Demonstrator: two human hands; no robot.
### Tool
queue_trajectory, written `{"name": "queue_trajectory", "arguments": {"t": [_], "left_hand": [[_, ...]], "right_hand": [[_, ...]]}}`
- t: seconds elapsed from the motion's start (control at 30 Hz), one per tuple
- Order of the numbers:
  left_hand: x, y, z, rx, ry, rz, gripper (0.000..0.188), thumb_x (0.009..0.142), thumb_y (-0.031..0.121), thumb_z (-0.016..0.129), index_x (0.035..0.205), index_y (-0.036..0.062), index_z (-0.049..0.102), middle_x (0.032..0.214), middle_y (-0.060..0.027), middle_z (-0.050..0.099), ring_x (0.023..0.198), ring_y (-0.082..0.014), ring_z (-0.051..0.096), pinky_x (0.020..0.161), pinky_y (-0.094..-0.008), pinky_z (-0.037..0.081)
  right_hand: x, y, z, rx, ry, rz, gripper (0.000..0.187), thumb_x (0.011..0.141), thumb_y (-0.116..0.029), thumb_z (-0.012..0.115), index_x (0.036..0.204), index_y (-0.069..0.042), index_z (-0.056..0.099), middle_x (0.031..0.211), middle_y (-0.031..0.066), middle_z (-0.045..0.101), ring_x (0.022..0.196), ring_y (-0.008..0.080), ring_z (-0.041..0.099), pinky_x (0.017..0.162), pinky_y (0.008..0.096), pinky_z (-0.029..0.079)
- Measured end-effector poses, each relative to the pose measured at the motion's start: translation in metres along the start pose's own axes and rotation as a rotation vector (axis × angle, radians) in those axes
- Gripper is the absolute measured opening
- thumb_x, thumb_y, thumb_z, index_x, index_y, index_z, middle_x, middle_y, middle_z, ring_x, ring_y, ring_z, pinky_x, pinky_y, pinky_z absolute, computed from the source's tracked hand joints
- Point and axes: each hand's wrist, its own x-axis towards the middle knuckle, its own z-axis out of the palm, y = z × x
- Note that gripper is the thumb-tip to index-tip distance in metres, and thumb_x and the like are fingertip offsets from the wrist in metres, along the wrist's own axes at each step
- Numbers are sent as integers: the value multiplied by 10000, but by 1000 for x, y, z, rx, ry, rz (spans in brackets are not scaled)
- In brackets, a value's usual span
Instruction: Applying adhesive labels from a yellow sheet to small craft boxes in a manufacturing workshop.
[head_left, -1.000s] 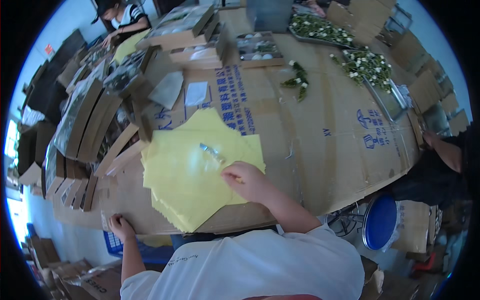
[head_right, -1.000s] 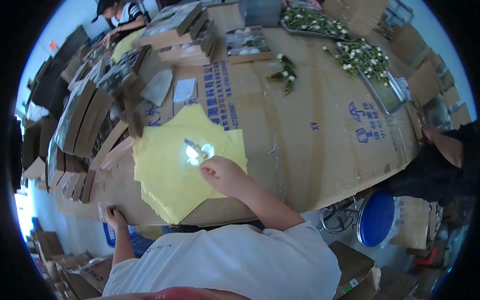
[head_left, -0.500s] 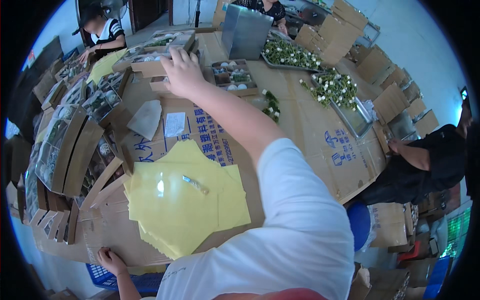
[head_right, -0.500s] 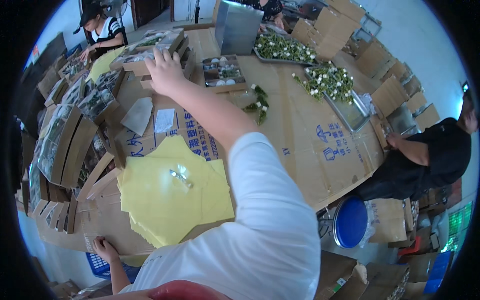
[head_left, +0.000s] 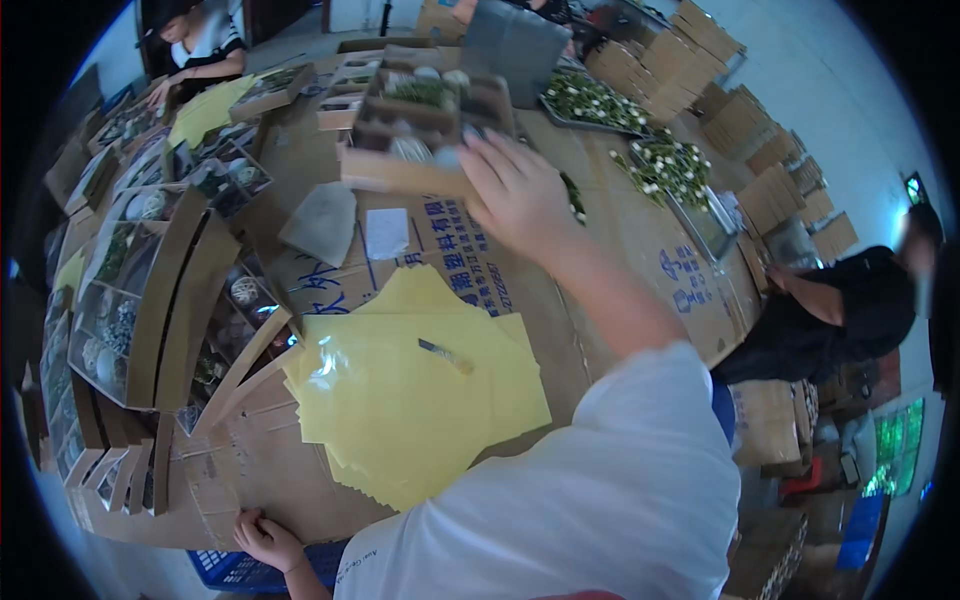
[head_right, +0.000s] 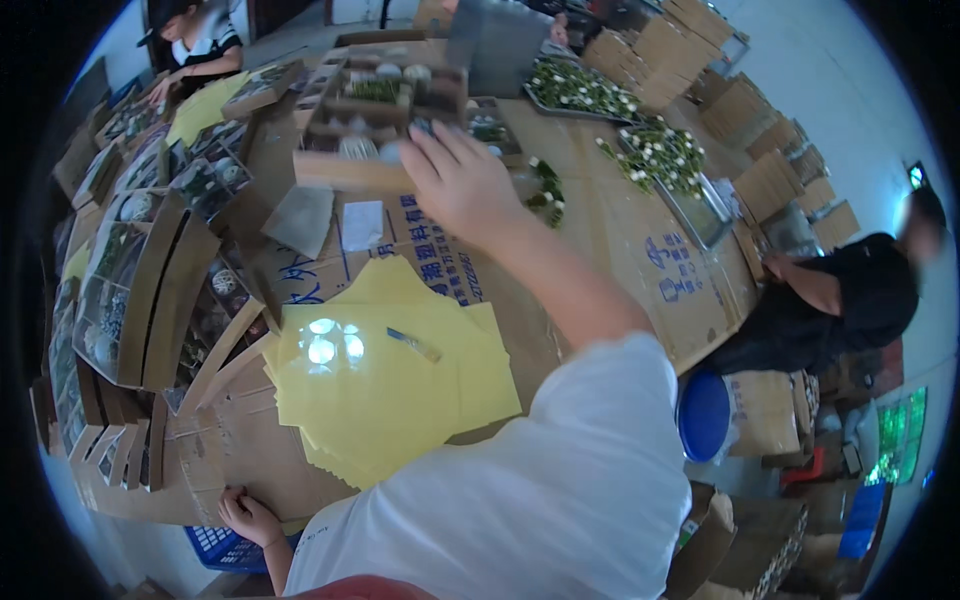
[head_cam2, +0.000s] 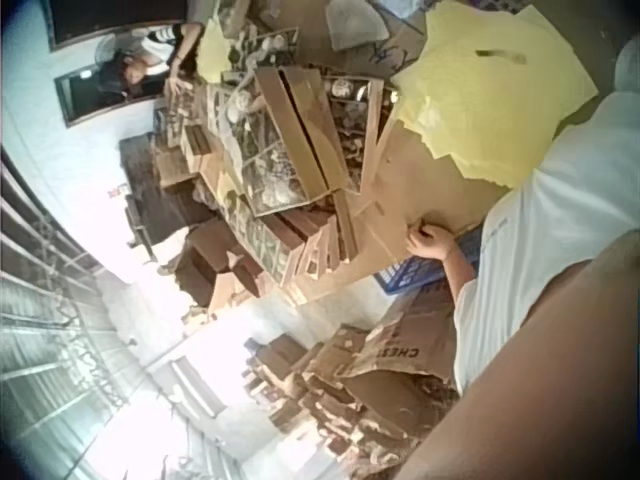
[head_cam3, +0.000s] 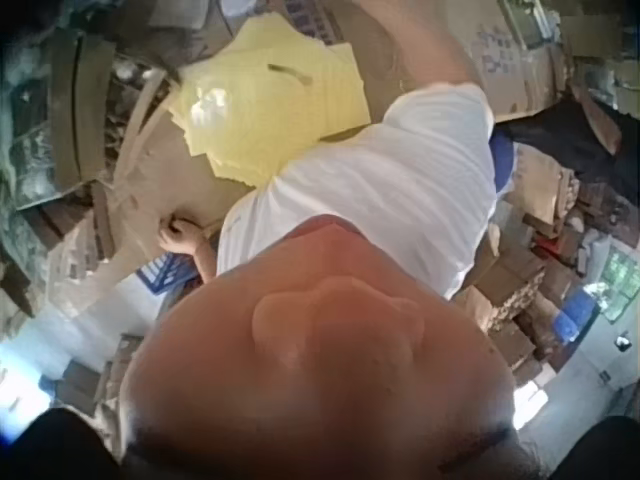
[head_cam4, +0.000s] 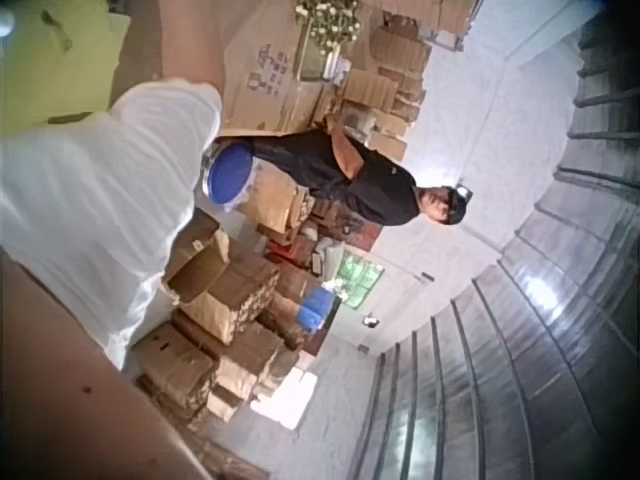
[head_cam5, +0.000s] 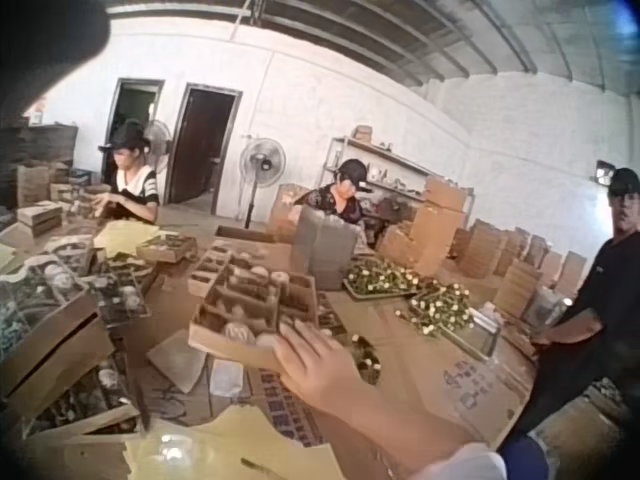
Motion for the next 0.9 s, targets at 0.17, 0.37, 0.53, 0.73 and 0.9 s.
{"name": "queue_trajectory", "arguments": {"t": [0.17, 0.37, 0.53, 0.73, 0.9], "left_hand": [[-14, -31, 4, -331, -36, -74, 169, 782, -81, 449, 856, -11, 583, 873, -108, 565, 806, -251, 537, 764, -361, 468], [20, 57, -7, -727, -374, 98, 312, 940, 180, 508, 1181, -19, 522, 1084, -112, 574, 929, -194, 537, 873, -337, 438], [24, 147, 14, -1927, -1291, -528, 678, 920, 565, 452, 1377, 66, 401, 1313, -97, 509, 1165, -238, 505, 934, -401, 453], [33, 163, -20, -1711, -1142, -507, 548, 877, 302, 578, 1298, 13, 379, 1181, -158, 554, 1065, -263, 576, 912, -398, 485], [13, 159, -20, -1575, -1187, -574, 599, 792, 150, 553, 1331, 0, 340, 1164, -160, 547, 1052, -256, 568, 903, -369, 477]], "right_hand": [[-112, -82, -126, 153, -118, 145, 492, 624, -132, 688, 1084, 6, 579, 1154, 180, 603, 1022, 333, 620, 863, 426, 510], [-166, -164, -173, 239, -127, 290, 550, 592, -187, 738, 1081, 2, 571, 1157, 185, 602, 1022, 345, 617, 855, 432, 515], [-152, -215, -172, 334, 11, 44, 347, 754, -191, 683, 1052, -38, 594, 1153, 190, 602, 1035, 358, 609, 856, 460, 516], [-159, -250, -174, 383, 107, 14, 205, 812, -138, 645, 993, -73, 575, 1144, 142, 625, 1054, 346, 611, 843, 440, 507], [-185, -283, -176, 382, 46, 45, 235, 793, -156, 660, 1009, -111, 581, 1193, 88, 618, 1097, 313, 590, 875, 429, 461]]}}
